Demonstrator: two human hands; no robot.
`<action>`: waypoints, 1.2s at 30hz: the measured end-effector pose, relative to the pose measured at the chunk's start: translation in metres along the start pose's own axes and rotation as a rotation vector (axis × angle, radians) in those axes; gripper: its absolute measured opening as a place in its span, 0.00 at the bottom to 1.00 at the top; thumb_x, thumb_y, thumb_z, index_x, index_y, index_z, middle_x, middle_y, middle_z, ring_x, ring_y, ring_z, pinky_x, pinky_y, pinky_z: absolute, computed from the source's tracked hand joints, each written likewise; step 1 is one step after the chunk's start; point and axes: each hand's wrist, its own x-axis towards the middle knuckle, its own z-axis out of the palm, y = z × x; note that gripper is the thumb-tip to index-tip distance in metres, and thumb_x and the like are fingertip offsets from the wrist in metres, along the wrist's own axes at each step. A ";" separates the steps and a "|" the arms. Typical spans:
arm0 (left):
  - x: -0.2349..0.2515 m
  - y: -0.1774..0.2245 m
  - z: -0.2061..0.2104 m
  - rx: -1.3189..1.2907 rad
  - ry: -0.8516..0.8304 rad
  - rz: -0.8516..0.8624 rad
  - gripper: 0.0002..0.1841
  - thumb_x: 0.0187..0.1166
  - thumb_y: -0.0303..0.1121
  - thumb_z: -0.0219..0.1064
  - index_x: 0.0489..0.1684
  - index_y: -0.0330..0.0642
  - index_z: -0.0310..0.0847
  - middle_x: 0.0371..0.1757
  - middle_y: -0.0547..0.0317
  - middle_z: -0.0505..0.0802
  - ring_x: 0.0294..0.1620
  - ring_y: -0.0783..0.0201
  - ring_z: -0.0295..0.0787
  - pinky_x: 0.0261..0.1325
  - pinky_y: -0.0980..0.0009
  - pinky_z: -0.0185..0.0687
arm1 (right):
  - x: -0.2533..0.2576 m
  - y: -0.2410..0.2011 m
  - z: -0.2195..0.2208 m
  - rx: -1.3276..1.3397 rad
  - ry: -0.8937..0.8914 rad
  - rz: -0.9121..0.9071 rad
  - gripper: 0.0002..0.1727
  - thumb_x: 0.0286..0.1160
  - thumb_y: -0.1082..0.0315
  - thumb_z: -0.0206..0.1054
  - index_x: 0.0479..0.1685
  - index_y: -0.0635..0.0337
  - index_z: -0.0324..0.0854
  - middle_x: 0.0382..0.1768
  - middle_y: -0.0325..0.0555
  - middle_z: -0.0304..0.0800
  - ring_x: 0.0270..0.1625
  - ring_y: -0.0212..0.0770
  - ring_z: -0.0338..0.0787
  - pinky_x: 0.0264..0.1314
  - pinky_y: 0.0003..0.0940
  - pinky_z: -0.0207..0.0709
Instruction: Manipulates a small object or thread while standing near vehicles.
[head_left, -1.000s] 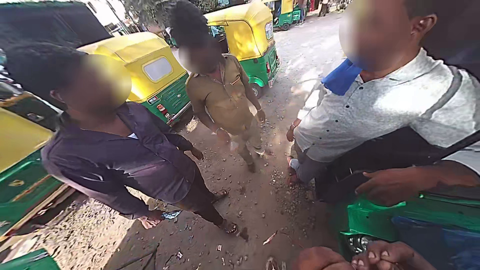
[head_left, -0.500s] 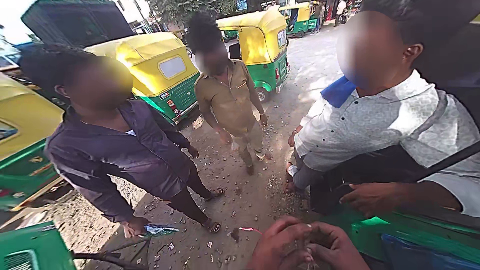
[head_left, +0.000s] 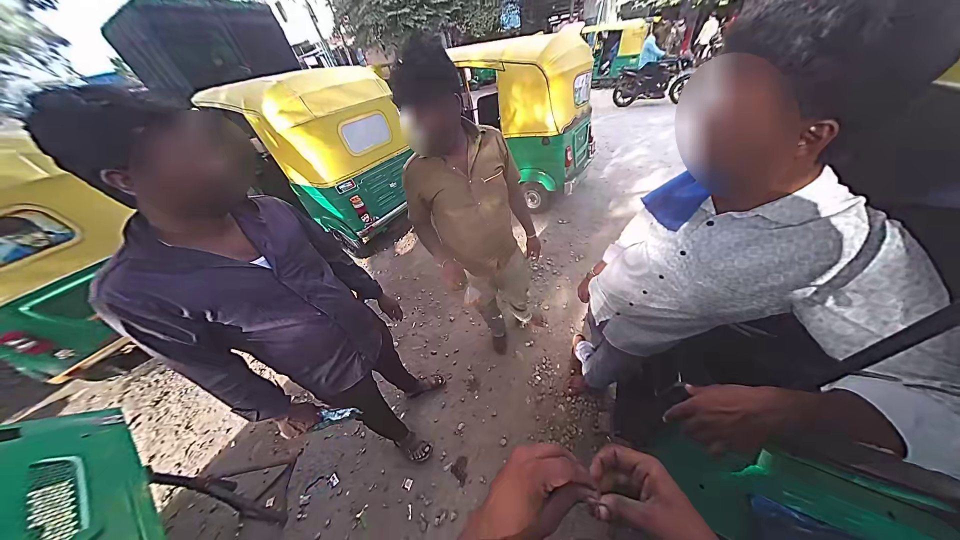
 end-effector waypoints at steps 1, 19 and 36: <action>0.000 0.001 0.003 0.006 0.029 -0.008 0.06 0.82 0.32 0.71 0.44 0.43 0.94 0.48 0.60 0.97 0.53 0.70 0.93 0.61 0.71 0.89 | 0.000 0.002 0.000 -0.004 0.009 0.004 0.16 0.65 0.82 0.76 0.52 0.64 0.86 0.38 0.49 0.96 0.36 0.40 0.95 0.42 0.37 0.91; -0.030 0.003 0.008 0.256 0.327 -0.108 0.05 0.78 0.36 0.75 0.42 0.51 0.97 0.46 0.68 0.98 0.50 0.75 0.94 0.57 0.75 0.91 | 0.028 0.040 0.033 -0.106 0.157 -0.100 0.04 0.60 0.73 0.83 0.30 0.61 0.94 0.39 0.43 0.96 0.45 0.34 0.93 0.51 0.35 0.88; -0.051 -0.006 -0.005 -0.197 0.483 -0.302 0.05 0.87 0.29 0.61 0.45 0.41 0.83 0.42 0.61 0.98 0.30 0.66 0.95 0.33 0.68 0.95 | 0.048 0.049 0.049 -0.665 0.068 -0.354 0.10 0.85 0.64 0.66 0.49 0.51 0.94 0.46 0.35 0.97 0.51 0.28 0.93 0.60 0.31 0.88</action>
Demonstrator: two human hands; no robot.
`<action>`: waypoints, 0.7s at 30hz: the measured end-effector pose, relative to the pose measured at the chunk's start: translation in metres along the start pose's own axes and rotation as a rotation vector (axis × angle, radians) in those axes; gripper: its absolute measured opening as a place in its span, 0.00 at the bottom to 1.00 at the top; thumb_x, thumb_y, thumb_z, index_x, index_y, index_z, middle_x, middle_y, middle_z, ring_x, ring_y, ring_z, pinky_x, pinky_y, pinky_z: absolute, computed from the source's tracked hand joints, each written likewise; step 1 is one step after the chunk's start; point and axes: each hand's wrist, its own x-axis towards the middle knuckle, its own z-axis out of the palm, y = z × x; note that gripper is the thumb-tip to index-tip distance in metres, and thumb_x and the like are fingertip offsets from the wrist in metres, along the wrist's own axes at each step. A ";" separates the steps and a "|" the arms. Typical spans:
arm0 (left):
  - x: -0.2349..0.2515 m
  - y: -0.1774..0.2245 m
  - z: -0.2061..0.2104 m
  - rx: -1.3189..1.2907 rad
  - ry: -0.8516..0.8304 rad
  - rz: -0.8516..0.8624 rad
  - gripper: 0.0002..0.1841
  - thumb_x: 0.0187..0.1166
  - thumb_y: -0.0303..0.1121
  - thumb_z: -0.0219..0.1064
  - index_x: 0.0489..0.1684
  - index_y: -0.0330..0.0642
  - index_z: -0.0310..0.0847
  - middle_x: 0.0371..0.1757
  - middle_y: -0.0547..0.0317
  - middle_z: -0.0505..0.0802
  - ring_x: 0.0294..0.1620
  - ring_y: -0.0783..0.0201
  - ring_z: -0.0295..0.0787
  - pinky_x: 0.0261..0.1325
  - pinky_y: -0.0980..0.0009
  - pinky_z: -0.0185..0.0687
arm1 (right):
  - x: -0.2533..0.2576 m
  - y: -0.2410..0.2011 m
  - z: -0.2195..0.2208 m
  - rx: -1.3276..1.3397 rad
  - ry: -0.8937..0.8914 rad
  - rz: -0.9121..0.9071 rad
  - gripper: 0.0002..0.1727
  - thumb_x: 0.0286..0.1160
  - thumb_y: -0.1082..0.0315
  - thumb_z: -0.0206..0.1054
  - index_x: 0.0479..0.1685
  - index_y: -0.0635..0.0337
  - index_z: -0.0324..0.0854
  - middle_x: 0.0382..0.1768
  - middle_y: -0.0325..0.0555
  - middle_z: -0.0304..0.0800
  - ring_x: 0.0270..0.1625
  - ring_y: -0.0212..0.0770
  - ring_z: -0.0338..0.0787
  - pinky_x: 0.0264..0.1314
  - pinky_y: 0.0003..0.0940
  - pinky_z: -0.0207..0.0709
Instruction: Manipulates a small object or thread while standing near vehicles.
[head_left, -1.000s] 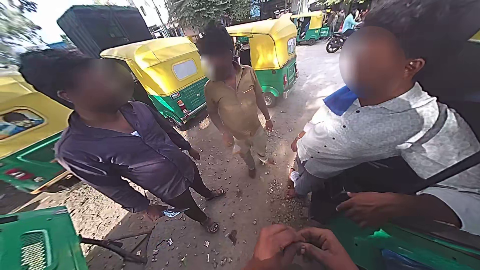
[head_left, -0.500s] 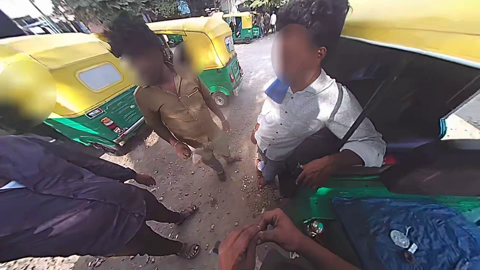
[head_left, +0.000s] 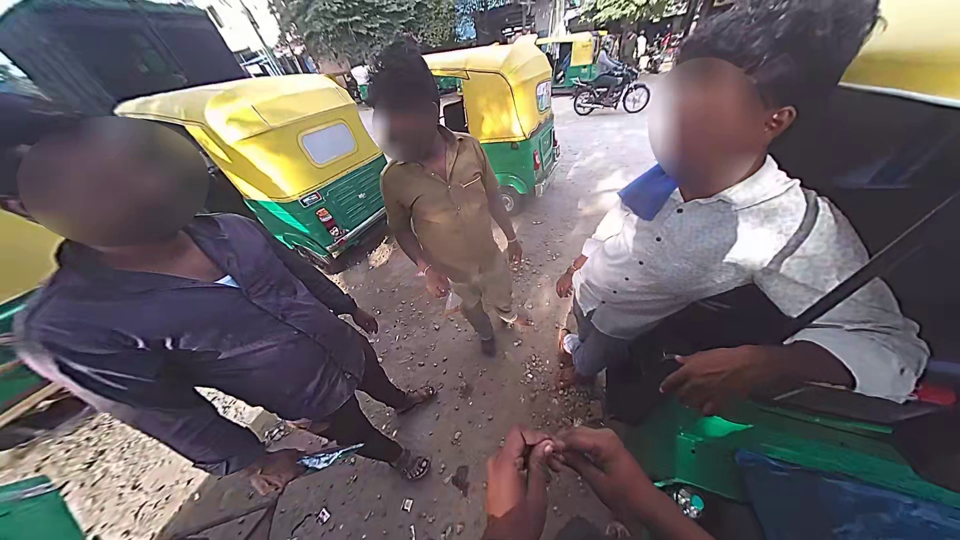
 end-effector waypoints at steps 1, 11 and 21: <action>-0.001 -0.001 0.000 -0.048 0.002 -0.010 0.05 0.88 0.29 0.60 0.46 0.40 0.81 0.40 0.59 0.97 0.30 0.63 0.95 0.35 0.65 0.96 | -0.002 -0.001 0.002 0.005 -0.028 0.023 0.10 0.87 0.64 0.64 0.47 0.51 0.93 0.40 0.34 0.96 0.43 0.28 0.93 0.52 0.31 0.89; -0.011 0.011 -0.006 -0.038 0.054 -0.018 0.04 0.87 0.28 0.61 0.45 0.40 0.80 0.36 0.61 0.96 0.29 0.67 0.93 0.35 0.68 0.93 | -0.010 -0.013 0.011 0.375 -0.276 0.273 0.10 0.87 0.68 0.62 0.53 0.58 0.89 0.37 0.47 0.96 0.29 0.42 0.95 0.32 0.41 0.92; -0.020 0.016 -0.006 -0.088 -0.028 0.000 0.05 0.88 0.29 0.61 0.44 0.39 0.81 0.35 0.60 0.95 0.29 0.67 0.93 0.35 0.68 0.93 | -0.022 -0.003 0.027 0.545 -0.131 0.273 0.06 0.70 0.72 0.76 0.26 0.59 0.91 0.19 0.39 0.88 0.19 0.28 0.80 0.23 0.27 0.76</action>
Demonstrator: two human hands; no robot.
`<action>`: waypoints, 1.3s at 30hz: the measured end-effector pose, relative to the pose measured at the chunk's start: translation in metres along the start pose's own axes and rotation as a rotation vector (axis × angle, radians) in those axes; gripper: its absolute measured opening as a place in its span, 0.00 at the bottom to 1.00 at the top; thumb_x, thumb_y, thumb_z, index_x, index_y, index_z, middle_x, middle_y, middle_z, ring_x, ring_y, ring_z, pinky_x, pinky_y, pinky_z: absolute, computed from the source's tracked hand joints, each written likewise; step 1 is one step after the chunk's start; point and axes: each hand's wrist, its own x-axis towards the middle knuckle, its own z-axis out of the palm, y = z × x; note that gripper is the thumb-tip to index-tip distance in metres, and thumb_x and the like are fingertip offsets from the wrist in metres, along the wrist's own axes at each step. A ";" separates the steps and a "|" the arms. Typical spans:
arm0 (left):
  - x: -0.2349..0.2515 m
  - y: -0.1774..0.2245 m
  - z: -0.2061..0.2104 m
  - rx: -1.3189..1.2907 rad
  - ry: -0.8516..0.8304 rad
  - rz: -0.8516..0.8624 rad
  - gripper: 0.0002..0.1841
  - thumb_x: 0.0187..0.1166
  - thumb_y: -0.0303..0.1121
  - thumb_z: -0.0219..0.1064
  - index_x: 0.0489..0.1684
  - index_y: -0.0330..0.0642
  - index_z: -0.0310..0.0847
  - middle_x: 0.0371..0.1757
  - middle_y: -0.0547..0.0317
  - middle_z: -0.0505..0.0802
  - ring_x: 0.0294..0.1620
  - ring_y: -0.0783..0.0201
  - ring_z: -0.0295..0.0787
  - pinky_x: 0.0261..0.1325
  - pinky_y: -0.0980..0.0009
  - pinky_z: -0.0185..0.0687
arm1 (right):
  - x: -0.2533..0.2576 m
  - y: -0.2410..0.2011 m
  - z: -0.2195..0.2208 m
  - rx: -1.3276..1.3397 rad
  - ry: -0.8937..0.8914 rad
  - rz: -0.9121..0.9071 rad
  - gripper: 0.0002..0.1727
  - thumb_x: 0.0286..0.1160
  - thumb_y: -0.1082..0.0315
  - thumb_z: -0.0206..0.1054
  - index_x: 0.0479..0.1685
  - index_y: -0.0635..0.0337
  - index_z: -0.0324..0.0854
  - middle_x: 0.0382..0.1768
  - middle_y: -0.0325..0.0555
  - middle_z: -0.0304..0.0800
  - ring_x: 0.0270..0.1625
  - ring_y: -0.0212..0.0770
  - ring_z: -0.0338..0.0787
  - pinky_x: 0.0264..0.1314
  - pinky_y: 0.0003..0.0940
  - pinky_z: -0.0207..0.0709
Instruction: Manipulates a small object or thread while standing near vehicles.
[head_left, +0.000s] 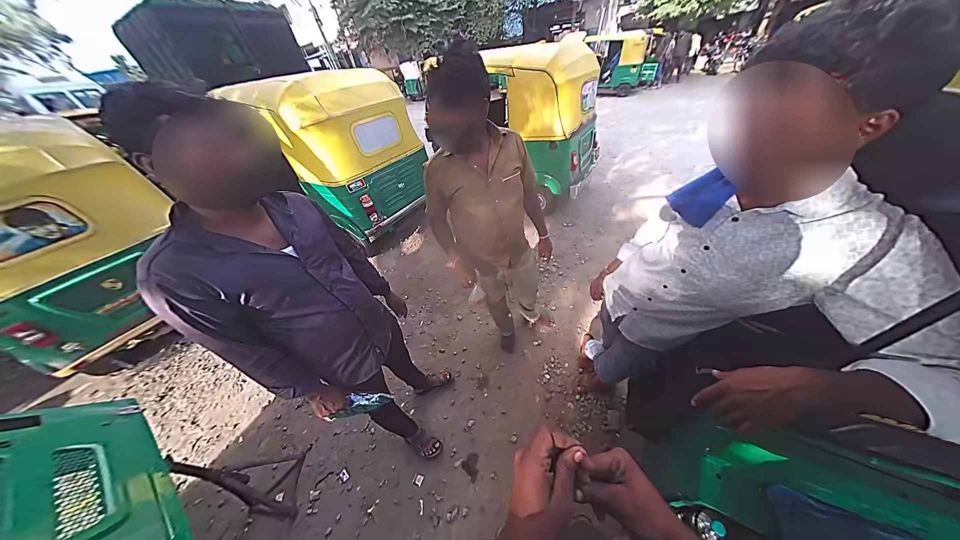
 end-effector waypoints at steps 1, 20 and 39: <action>0.000 0.001 0.001 0.009 -0.006 -0.008 0.05 0.88 0.29 0.61 0.45 0.39 0.81 0.35 0.60 0.95 0.29 0.67 0.93 0.35 0.68 0.93 | 0.000 -0.001 0.000 -0.027 0.013 -0.028 0.06 0.70 0.72 0.76 0.26 0.60 0.91 0.21 0.39 0.89 0.20 0.28 0.82 0.24 0.27 0.77; 0.000 -0.005 0.000 0.371 0.036 0.197 0.08 0.85 0.35 0.67 0.42 0.42 0.91 0.43 0.62 0.97 0.45 0.71 0.94 0.53 0.69 0.92 | -0.001 -0.008 -0.003 -0.215 0.129 -0.217 0.07 0.78 0.68 0.71 0.44 0.56 0.94 0.40 0.39 0.97 0.43 0.31 0.93 0.49 0.31 0.89; 0.008 -0.006 -0.008 0.525 0.100 0.154 0.10 0.85 0.39 0.65 0.38 0.46 0.89 0.40 0.67 0.95 0.41 0.75 0.92 0.47 0.75 0.91 | 0.034 -0.030 0.000 -0.319 0.155 0.004 0.09 0.53 0.61 0.88 0.27 0.50 0.94 0.26 0.34 0.94 0.24 0.28 0.86 0.29 0.30 0.82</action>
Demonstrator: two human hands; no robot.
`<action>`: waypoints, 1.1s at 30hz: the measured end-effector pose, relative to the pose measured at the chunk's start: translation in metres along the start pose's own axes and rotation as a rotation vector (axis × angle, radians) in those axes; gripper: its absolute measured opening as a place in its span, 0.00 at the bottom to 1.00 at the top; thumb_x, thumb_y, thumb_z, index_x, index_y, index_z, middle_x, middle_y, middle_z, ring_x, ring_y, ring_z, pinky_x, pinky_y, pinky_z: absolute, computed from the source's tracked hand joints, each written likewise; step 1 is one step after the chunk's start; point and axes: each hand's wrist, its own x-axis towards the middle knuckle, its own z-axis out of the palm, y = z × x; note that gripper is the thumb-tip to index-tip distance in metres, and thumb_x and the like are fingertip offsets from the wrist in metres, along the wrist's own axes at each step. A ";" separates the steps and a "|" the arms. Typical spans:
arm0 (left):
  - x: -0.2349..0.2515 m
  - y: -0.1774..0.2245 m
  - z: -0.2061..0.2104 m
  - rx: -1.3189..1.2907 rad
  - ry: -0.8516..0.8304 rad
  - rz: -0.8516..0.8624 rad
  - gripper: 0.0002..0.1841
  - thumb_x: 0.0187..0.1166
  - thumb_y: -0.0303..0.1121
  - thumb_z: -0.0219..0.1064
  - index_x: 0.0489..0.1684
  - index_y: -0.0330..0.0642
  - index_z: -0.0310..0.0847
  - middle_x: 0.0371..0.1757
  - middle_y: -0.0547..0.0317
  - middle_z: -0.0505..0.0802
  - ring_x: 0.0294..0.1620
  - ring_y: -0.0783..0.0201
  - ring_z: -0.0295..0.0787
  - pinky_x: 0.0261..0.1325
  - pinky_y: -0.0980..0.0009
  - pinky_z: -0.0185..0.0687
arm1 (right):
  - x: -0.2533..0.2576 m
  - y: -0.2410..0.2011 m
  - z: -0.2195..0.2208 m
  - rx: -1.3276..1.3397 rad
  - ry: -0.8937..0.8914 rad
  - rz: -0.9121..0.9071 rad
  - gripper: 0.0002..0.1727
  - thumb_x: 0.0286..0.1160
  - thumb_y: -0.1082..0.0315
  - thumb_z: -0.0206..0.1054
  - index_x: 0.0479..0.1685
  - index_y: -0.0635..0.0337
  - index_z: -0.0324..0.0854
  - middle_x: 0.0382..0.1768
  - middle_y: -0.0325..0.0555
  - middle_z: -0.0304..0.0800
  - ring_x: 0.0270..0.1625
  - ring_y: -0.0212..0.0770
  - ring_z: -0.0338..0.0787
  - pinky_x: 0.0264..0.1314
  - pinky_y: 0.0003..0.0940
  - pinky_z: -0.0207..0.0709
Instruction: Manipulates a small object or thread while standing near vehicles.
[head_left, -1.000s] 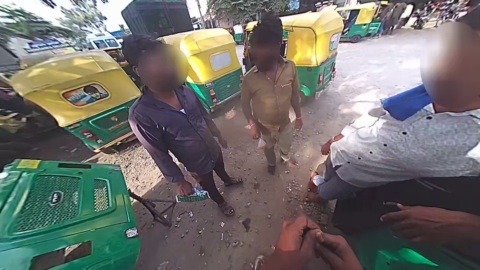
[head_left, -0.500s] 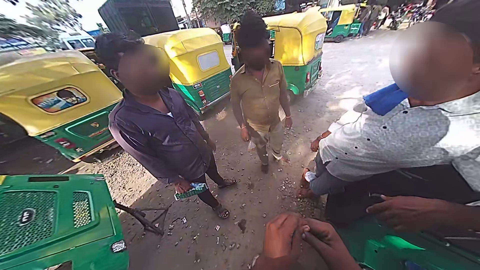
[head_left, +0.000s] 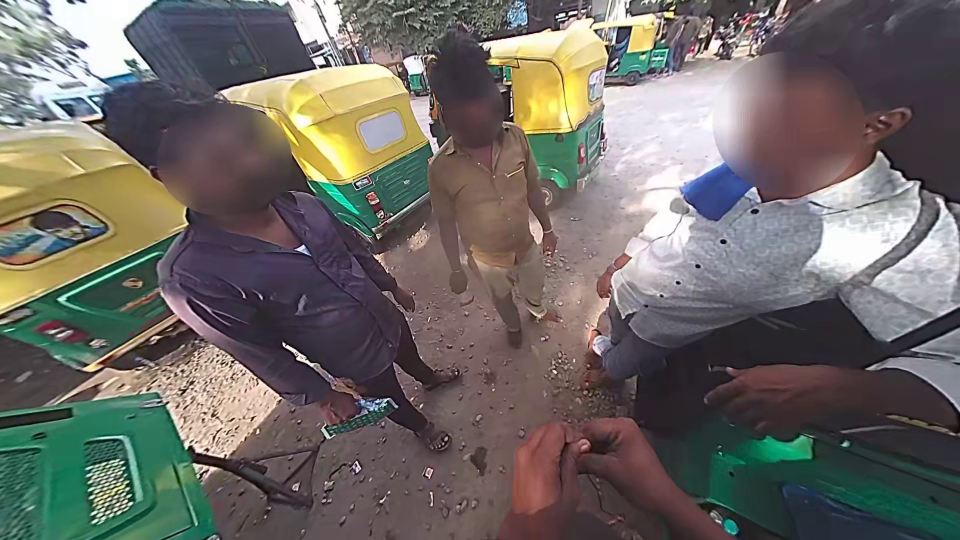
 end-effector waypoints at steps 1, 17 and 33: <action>0.001 0.000 0.000 0.003 -0.008 -0.020 0.09 0.85 0.39 0.65 0.39 0.46 0.89 0.40 0.66 0.95 0.41 0.75 0.92 0.47 0.74 0.92 | 0.001 0.000 0.000 0.031 -0.018 0.004 0.09 0.54 0.63 0.88 0.29 0.52 0.94 0.27 0.36 0.94 0.26 0.30 0.89 0.32 0.31 0.86; 0.008 -0.006 0.003 0.064 -0.026 -0.083 0.11 0.85 0.41 0.62 0.38 0.51 0.88 0.40 0.72 0.94 0.41 0.78 0.91 0.45 0.75 0.91 | 0.006 -0.001 -0.012 -0.015 -0.006 -0.022 0.06 0.63 0.62 0.85 0.37 0.48 0.97 0.41 0.33 0.98 0.35 0.27 0.92 0.41 0.28 0.88; 0.032 -0.014 -0.011 -0.093 -0.021 -0.034 0.09 0.84 0.37 0.66 0.39 0.42 0.87 0.36 0.65 0.93 0.32 0.75 0.88 0.36 0.76 0.87 | 0.013 -0.020 -0.016 -0.134 -0.121 -0.090 0.12 0.85 0.59 0.67 0.47 0.53 0.94 0.42 0.34 0.95 0.41 0.24 0.90 0.47 0.24 0.84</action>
